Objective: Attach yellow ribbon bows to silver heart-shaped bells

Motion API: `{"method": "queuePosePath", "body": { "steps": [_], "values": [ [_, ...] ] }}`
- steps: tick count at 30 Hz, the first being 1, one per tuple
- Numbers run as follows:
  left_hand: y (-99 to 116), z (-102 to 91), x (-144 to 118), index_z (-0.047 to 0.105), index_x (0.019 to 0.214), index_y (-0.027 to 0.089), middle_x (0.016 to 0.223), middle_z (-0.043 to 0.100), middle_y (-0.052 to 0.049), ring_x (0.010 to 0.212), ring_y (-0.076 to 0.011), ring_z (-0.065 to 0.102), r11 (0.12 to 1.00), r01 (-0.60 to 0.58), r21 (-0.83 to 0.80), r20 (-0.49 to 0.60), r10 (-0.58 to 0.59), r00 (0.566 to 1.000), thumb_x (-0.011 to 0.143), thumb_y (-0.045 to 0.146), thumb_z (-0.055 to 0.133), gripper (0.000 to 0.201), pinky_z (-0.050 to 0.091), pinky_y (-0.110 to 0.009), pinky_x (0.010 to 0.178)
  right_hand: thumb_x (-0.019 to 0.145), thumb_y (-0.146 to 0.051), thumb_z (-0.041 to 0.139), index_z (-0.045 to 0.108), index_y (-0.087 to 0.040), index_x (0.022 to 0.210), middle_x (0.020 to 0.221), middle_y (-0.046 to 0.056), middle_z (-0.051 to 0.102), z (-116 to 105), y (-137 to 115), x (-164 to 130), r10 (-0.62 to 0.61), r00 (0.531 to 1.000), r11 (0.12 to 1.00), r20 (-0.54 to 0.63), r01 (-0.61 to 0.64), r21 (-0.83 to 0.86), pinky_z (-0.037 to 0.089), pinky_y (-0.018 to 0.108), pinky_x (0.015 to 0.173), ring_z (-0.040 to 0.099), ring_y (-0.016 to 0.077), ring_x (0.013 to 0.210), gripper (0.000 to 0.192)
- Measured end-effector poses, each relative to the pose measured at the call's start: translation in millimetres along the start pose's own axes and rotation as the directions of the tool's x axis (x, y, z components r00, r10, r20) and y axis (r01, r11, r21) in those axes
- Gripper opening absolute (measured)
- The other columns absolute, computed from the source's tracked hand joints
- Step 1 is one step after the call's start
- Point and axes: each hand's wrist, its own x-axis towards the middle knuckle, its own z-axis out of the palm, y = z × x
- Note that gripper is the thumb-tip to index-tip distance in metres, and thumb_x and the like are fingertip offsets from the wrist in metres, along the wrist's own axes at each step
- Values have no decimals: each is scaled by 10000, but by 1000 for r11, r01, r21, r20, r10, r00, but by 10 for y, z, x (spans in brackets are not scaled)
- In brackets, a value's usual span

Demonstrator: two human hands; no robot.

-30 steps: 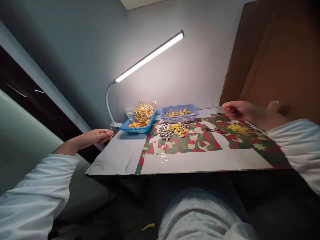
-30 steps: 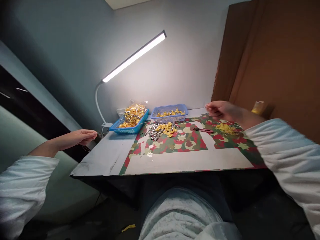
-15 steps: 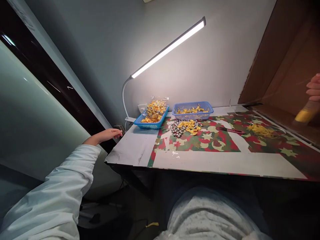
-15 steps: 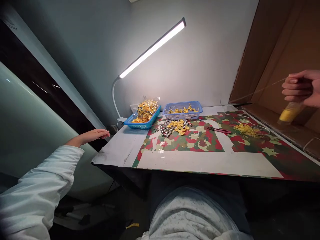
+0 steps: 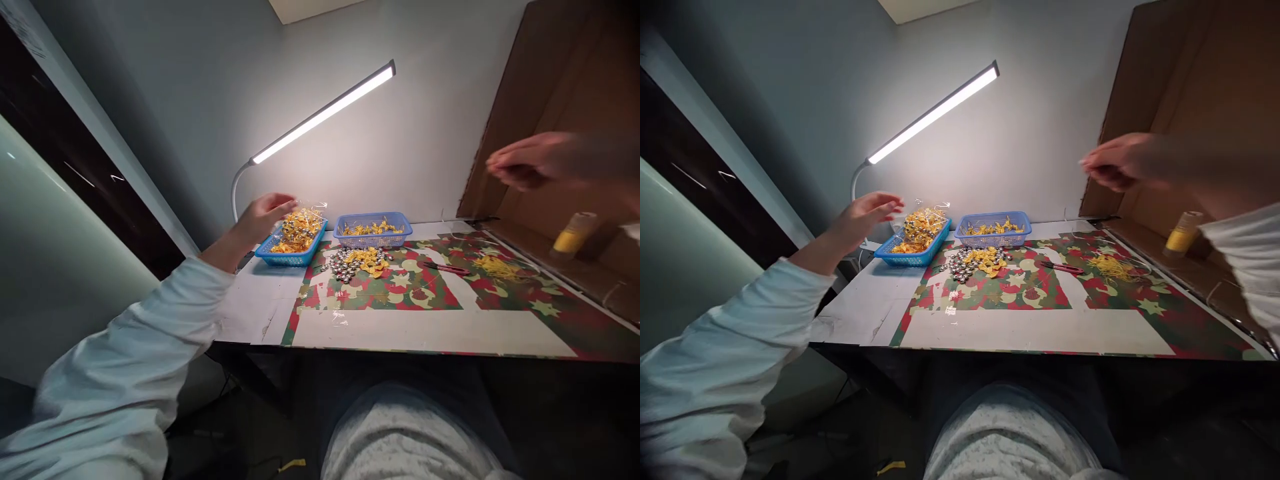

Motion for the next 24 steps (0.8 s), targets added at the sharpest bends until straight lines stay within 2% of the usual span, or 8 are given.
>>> {"method": "queuePosePath", "body": {
  "steps": [4,7,9,11,15,18,22,24],
  "values": [
    [677,1019,25,626,926,177,874,647,-39,896,-171,613,936,-31,-351,301,144,943,837,409,606,249,463,-314,805,886,-206,566,493,-136,568,447,-91,336,633,-719,13,-238,956,896,171,284,-341,180,235,488,248,1,446,334],
    [814,1311,-105,552,748,179,613,500,11,591,-115,515,900,189,-394,546,63,836,857,432,592,278,429,-266,594,891,-205,565,487,-147,600,521,-73,340,900,-868,-9,-382,874,871,301,449,-198,208,228,543,254,33,517,306],
    [753,1285,-206,441,641,197,521,317,59,443,-71,325,878,319,-356,609,-41,792,860,429,588,352,306,-232,457,905,-227,543,419,-158,584,541,-67,294,971,-812,-48,-426,846,870,320,480,-111,203,240,559,228,46,535,351],
    [625,1171,-293,340,608,210,523,221,78,422,-54,194,861,354,-365,561,-101,822,848,399,600,402,183,-217,411,921,-244,519,360,-170,584,553,-65,261,1015,-697,-110,-441,832,868,337,491,-74,198,252,564,208,56,546,380],
    [332,958,-443,327,599,206,546,247,73,445,-55,193,886,301,-354,479,-105,872,795,408,658,435,173,-213,416,943,-279,471,350,-186,622,579,-63,251,1159,-465,-258,-434,823,894,366,443,62,205,251,553,214,65,553,355],
    [157,909,-574,353,590,208,544,259,70,446,-62,194,906,320,-277,503,-147,852,767,482,661,449,168,-222,415,947,-285,437,370,-190,643,598,-56,284,1306,-334,-362,-401,843,916,359,367,163,217,242,538,242,70,553,325],
    [18,940,-730,506,593,203,578,446,13,533,-120,411,973,215,-81,566,-133,814,737,524,659,383,337,-252,488,939,-267,435,324,-194,629,591,-56,300,1456,-214,-511,-426,811,905,402,385,182,228,236,538,256,70,549,338],
    [6,991,-757,632,720,213,779,619,-49,767,-199,563,998,60,-19,482,-43,875,702,491,702,287,444,-287,629,942,-256,426,324,-193,632,589,-57,290,1488,-195,-567,-446,785,893,431,420,160,231,233,546,255,73,554,333]
  ]
}}
